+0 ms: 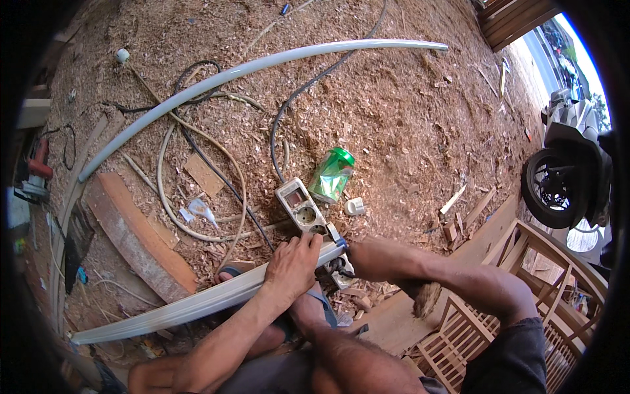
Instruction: The person sits on the floor and assembles a long white electrical fixture. They use a chisel to carve the fixture, insert a blue plastic connector, and then strip and twist wires to connect them to the fixture.
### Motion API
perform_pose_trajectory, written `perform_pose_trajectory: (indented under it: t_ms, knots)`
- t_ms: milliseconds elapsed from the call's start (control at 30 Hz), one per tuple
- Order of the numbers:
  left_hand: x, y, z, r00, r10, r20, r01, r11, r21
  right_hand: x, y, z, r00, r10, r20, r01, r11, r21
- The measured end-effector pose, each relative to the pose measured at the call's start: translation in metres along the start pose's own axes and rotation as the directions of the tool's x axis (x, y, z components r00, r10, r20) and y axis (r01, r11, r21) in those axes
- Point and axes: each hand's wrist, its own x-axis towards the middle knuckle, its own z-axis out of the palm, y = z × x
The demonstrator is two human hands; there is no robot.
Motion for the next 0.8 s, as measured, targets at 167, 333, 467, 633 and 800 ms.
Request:
perform_pose_trajectory:
  t_ms: [167,333,467,633,800]
  knots:
    - [0.0,0.0,-0.002,1.0,-0.014,-0.009,0.013,1.0,-0.026,0.0,0.002,-0.004,1.0,-0.023,0.008,0.023,0.999,0.023]
    - [0.001,0.0,-0.005,1.0,-0.012,0.023,0.013,0.998,-0.061,0.004,0.008,-0.006,0.993,-0.002,0.115,0.003,1.0,-0.008]
    - [0.0,0.001,-0.005,1.0,-0.014,0.007,0.015,0.998,-0.067,0.007,0.005,-0.008,0.991,0.01,0.133,0.0,0.997,-0.073]
    - [0.0,0.001,-0.004,1.0,-0.021,0.007,0.021,0.998,-0.055,0.0,-0.002,-0.01,0.995,0.009,0.104,0.001,0.995,-0.097]
    - [0.002,0.001,-0.005,0.999,-0.027,0.03,0.029,0.999,-0.043,-0.002,-0.003,-0.008,0.995,0.069,0.074,-0.067,0.997,-0.027]
